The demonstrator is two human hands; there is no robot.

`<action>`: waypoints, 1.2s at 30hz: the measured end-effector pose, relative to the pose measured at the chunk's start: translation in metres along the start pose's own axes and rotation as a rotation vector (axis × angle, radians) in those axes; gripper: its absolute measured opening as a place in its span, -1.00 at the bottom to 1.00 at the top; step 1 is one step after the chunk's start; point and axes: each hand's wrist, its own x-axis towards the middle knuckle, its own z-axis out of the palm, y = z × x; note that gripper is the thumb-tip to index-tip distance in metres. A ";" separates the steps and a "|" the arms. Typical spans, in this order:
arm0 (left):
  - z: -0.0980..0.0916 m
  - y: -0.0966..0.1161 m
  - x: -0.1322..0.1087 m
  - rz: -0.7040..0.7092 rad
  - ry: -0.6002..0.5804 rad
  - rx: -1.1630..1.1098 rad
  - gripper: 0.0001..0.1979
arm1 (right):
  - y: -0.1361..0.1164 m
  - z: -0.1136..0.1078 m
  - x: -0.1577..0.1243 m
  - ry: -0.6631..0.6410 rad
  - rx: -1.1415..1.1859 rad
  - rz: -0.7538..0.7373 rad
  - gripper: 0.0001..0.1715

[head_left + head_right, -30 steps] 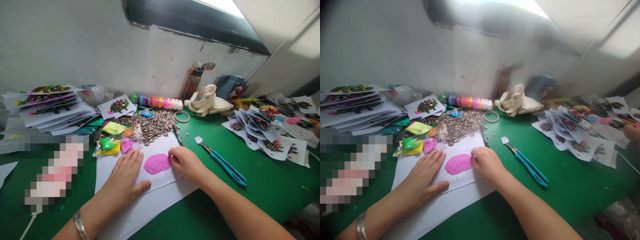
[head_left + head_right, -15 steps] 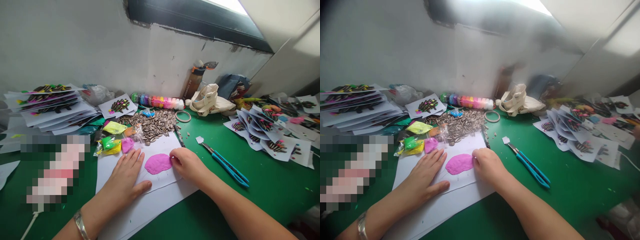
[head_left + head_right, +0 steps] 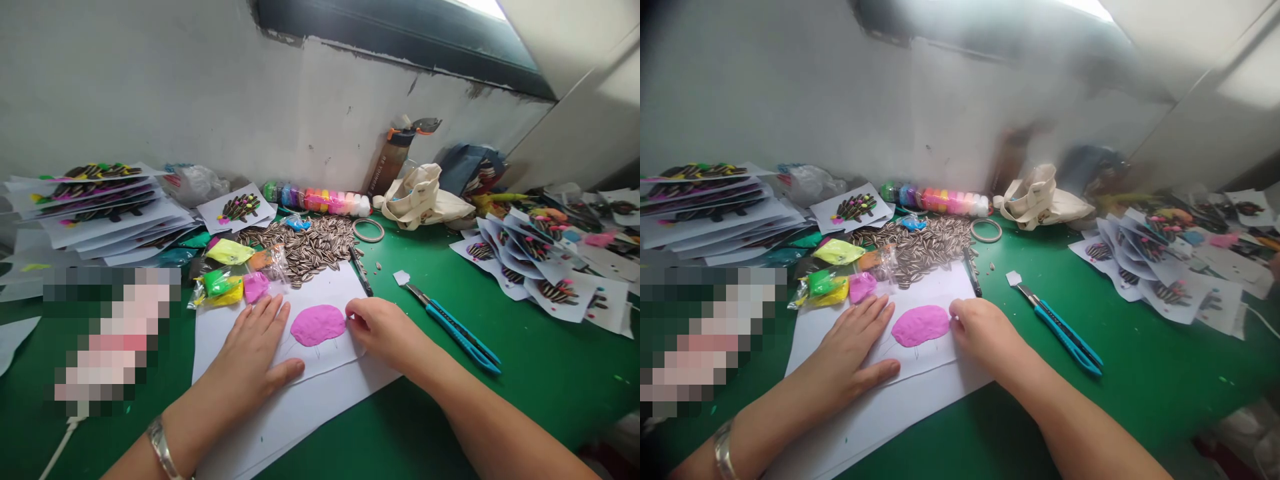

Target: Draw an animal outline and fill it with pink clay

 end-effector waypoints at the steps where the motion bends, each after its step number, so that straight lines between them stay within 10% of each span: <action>1: -0.001 0.000 0.000 -0.005 -0.006 -0.003 -0.20 | -0.001 -0.001 -0.001 -0.004 -0.008 0.005 -0.81; 36: -0.002 0.002 0.000 -0.012 -0.009 -0.012 -0.20 | 0.016 -0.008 0.000 -0.015 0.124 0.007 -0.78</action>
